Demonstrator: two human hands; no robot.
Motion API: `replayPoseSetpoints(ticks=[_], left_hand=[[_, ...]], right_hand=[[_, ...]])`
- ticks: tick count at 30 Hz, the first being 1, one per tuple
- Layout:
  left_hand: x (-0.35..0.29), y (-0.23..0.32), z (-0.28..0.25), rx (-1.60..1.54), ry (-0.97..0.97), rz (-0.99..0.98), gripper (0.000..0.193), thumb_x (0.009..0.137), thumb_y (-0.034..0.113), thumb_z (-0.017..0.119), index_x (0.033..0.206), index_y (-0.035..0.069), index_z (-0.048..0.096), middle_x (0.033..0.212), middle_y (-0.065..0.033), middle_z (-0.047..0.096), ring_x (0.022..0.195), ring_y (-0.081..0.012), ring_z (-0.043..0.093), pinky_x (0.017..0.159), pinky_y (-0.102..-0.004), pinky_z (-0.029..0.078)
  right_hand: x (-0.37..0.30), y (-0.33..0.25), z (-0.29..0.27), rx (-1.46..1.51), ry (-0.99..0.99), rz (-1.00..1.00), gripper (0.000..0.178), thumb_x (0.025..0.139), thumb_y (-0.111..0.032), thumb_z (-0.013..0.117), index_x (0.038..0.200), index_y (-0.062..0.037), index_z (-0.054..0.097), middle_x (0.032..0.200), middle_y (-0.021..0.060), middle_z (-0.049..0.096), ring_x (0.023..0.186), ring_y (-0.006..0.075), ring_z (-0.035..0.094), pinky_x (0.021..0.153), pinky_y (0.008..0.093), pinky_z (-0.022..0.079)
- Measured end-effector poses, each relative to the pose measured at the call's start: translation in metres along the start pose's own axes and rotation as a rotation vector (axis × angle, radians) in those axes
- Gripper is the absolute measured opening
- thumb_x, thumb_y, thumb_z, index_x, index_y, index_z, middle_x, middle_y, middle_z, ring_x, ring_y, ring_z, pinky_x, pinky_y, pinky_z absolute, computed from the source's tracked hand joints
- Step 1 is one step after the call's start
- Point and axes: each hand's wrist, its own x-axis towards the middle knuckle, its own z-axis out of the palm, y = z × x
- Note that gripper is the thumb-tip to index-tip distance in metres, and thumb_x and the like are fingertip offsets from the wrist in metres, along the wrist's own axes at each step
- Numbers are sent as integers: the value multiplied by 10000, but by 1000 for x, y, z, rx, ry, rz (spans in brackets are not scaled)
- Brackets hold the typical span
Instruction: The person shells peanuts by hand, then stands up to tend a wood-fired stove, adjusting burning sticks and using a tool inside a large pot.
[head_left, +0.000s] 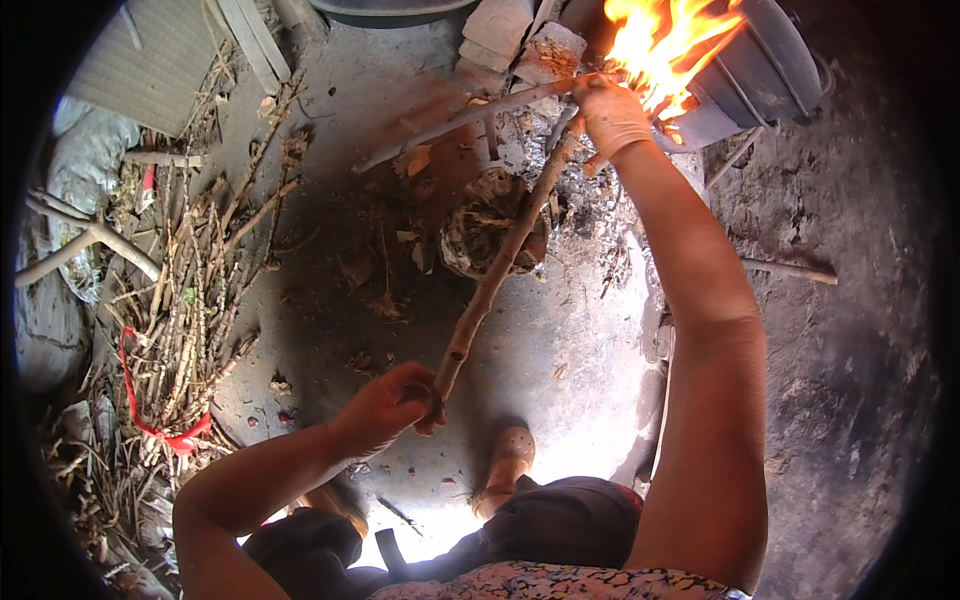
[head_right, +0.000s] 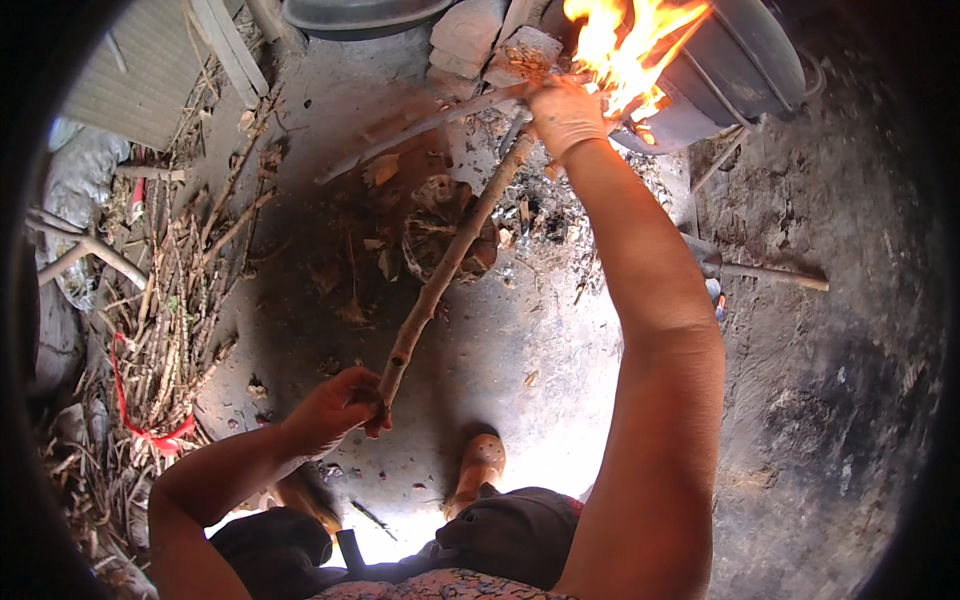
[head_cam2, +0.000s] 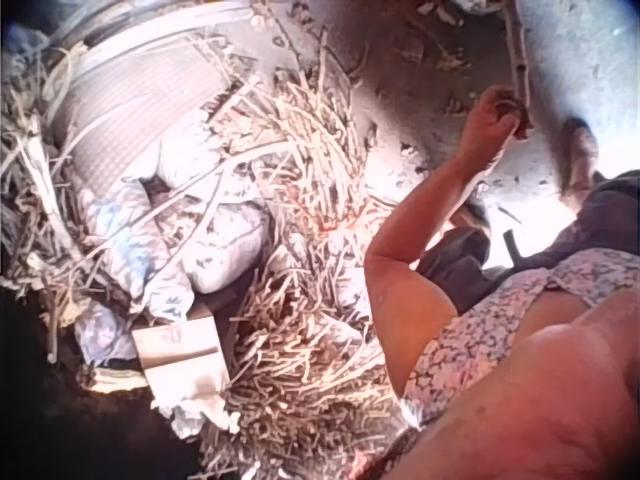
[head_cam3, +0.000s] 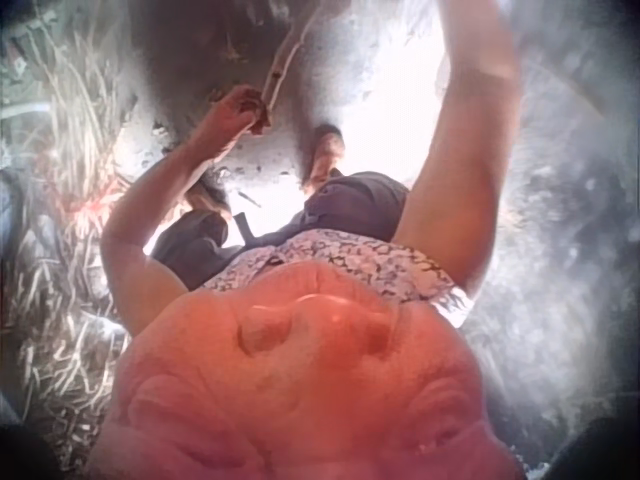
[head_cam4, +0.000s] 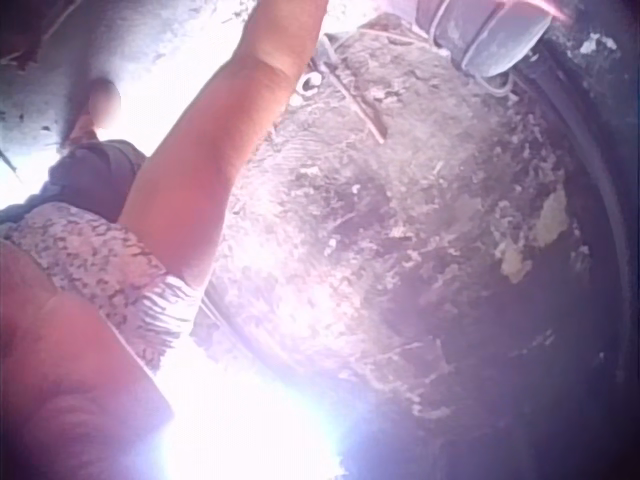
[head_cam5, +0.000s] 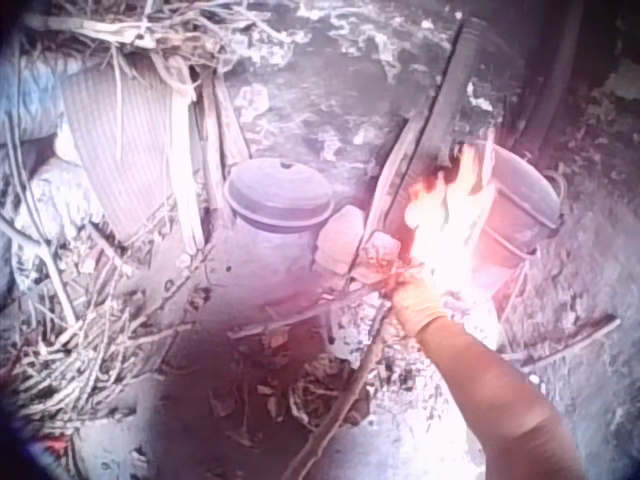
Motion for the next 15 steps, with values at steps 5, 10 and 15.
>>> replayPoseSetpoints(ticks=[5, 10, 15], left_hand=[[4, -4, 1, -7, -5, -6, 202, 922, 74, 519, 1112, 13, 485, 891, -122, 621, 773, -147, 594, 728, -309, 505], [-1, -9, -3, -30, 10, 49, 205, 918, 72, 515, 1108, 1, 487, 891, -123, 626, 783, -156, 605, 728, -306, 509], [-4, -1, -1, 16, 26, 16, 209, 906, 59, 515, 1102, -6, 483, 891, -129, 627, 790, -162, 607, 731, -305, 509]], right_hand=[[-29, 26, 21, 114, 142, 301, 427, 798, -88, 598, 1220, -86, 533, 1087, 196, 603, 1046, 350, 577, 899, 421, 467], [-80, -66, -10, 460, 435, 50, 192, 814, -82, 617, 998, -34, 589, 903, 176, 615, 814, 351, 614, 680, 426, 518], [-67, -134, -60, 618, 456, -153, 217, 787, -89, 648, 992, -34, 602, 927, 125, 614, 855, 334, 605, 723, 391, 514]])
